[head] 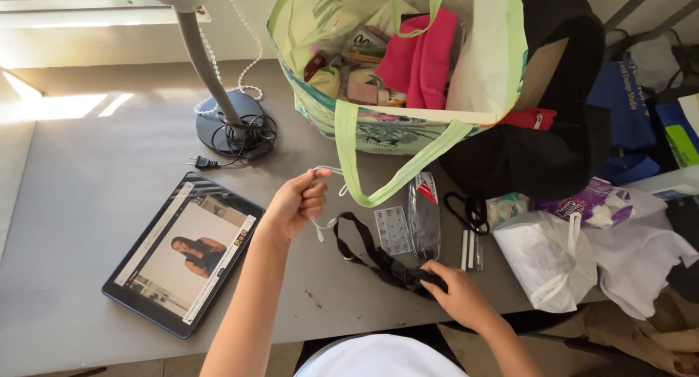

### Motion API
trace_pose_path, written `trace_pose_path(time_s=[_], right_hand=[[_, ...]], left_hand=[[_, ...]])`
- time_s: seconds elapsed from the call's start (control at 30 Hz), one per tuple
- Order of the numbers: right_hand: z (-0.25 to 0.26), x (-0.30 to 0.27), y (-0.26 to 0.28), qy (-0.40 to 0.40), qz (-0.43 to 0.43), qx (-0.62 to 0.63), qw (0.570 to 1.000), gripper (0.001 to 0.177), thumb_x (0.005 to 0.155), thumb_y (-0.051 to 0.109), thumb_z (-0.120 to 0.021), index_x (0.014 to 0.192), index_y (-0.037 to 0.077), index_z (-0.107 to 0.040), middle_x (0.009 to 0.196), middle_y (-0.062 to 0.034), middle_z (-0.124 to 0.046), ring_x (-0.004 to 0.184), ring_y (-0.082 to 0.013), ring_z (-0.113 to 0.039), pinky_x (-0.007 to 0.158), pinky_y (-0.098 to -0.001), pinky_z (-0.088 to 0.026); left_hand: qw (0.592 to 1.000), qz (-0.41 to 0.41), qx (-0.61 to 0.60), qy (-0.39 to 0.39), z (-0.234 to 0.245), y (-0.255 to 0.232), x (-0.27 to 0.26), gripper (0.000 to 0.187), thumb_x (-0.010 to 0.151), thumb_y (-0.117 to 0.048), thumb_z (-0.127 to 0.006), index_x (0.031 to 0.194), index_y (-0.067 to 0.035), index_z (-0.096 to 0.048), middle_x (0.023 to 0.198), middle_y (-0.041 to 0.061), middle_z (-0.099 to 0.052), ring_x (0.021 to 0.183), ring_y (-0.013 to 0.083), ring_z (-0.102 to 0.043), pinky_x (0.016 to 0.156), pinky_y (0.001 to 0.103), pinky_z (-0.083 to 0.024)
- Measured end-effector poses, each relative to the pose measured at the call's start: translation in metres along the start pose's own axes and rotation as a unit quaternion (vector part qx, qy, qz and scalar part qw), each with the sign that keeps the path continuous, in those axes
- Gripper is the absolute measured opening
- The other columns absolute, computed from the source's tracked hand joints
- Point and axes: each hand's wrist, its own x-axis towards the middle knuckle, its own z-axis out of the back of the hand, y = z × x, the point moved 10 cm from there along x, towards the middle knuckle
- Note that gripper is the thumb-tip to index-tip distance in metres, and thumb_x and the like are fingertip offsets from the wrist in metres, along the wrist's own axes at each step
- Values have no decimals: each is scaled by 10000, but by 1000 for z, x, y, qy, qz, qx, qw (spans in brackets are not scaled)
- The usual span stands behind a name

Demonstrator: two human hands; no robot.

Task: Packing a backpack and a tote bag with various personal and stationery items while following a video on a tablet.

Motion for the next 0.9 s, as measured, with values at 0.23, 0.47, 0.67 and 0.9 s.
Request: trace_pose_path(time_s=[0.23, 0.47, 0.67, 0.9], right_hand=[[-2, 5, 55, -80, 114, -115, 984, 564, 854, 386, -742, 1348, 178, -566, 1334, -53, -581, 1213, -268, -608, 935, -417, -522], [-28, 17, 78, -22, 106, -250, 962, 696, 858, 449, -756, 1417, 111, -517, 1273, -109, -539, 1230, -290, -523, 1084, -426, -402], [-63, 12, 35, -67, 197, -287, 935, 622, 856, 222, -728, 1419, 85, -501, 1280, -151, -527, 1190, -308, -544, 1012, -425, -462], [-45, 25, 21, -57, 248, 31, 967, 338, 916, 28, -614, 1250, 66, -654, 1152, -91, -641, 1052, -196, -660, 886, -330, -545]], left_hand=[[998, 35, -46, -15, -22, 40, 17, 316, 1116, -229, -397, 1204, 3, -593, 678, -62, -354, 534, 49, -288, 434, 210, -241], [715, -339, 579, -196, -9, -8, 22, 217, 1059, -161, -539, 1110, 5, -668, 699, 89, -632, 683, 350, -573, 630, 463, -487], [534, -328, 777, -71, -43, 40, 18, 143, 892, -35, -598, 1021, -10, -655, 1043, 176, -665, 1067, 390, -603, 1034, 511, -449], [518, -398, 755, -58, -98, 34, -58, 452, 804, -156, -657, 1221, 4, -586, 1248, 247, -594, 1223, 442, -530, 1173, 536, -294]])
